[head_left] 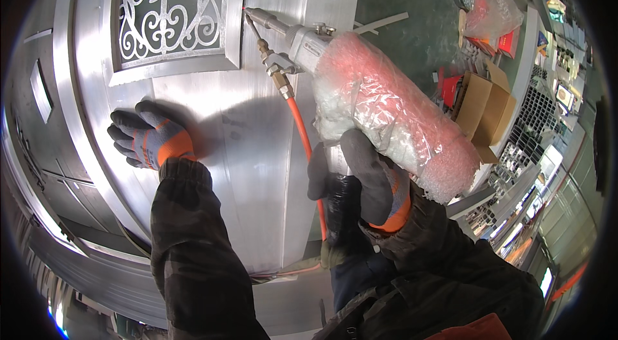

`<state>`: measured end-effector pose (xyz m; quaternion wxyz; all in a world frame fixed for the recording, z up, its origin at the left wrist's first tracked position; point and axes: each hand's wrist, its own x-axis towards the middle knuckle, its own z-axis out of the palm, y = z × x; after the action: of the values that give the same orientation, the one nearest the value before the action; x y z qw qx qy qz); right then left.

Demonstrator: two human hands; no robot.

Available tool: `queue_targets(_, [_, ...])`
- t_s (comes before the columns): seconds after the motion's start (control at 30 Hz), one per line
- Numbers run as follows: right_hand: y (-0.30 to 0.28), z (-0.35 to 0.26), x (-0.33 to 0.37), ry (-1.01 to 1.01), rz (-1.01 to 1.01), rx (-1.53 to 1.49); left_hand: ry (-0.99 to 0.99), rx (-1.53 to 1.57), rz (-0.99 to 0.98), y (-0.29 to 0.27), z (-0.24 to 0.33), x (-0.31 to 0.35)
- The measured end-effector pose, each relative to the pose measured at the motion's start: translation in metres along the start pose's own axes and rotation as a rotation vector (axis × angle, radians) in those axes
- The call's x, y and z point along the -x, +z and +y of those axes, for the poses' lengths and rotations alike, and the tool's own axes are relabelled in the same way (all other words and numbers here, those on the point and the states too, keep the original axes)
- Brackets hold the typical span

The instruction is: The person welds a decorative metal panel onto a larger metal sheet using a handheld welding torch. They hold the panel in place with one hand while guiding the torch along the edges with the other, creating visible sparks and weld beads.

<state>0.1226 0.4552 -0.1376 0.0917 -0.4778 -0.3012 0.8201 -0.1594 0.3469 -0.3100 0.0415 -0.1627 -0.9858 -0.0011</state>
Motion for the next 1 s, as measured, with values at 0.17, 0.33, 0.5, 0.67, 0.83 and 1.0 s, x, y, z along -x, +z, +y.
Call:
queue_targets(0.17, [0.003,0.010,0.000,0.045,0.074,-0.001,0.008,0.003,0.011,0.000,0.000,0.000])
queue_targets(0.33, [0.009,-0.010,0.001,0.115,0.100,0.019,0.007,0.030,0.007,-0.002,0.001,0.000])
queue_targets(0.5, [0.007,-0.001,0.002,0.096,0.080,-0.045,0.006,-0.019,0.008,0.002,-0.001,0.000])
queue_targets(0.67, [0.000,0.000,0.005,0.039,0.030,0.051,0.007,-0.033,0.027,0.004,-0.002,-0.001])
queue_targets(0.83, [0.009,-0.007,0.020,0.043,0.183,0.048,0.004,-0.023,0.006,0.000,0.000,0.000])
queue_targets(1.0, [-0.010,-0.008,0.016,0.161,0.030,0.044,0.005,-0.036,0.011,0.003,-0.003,0.000])
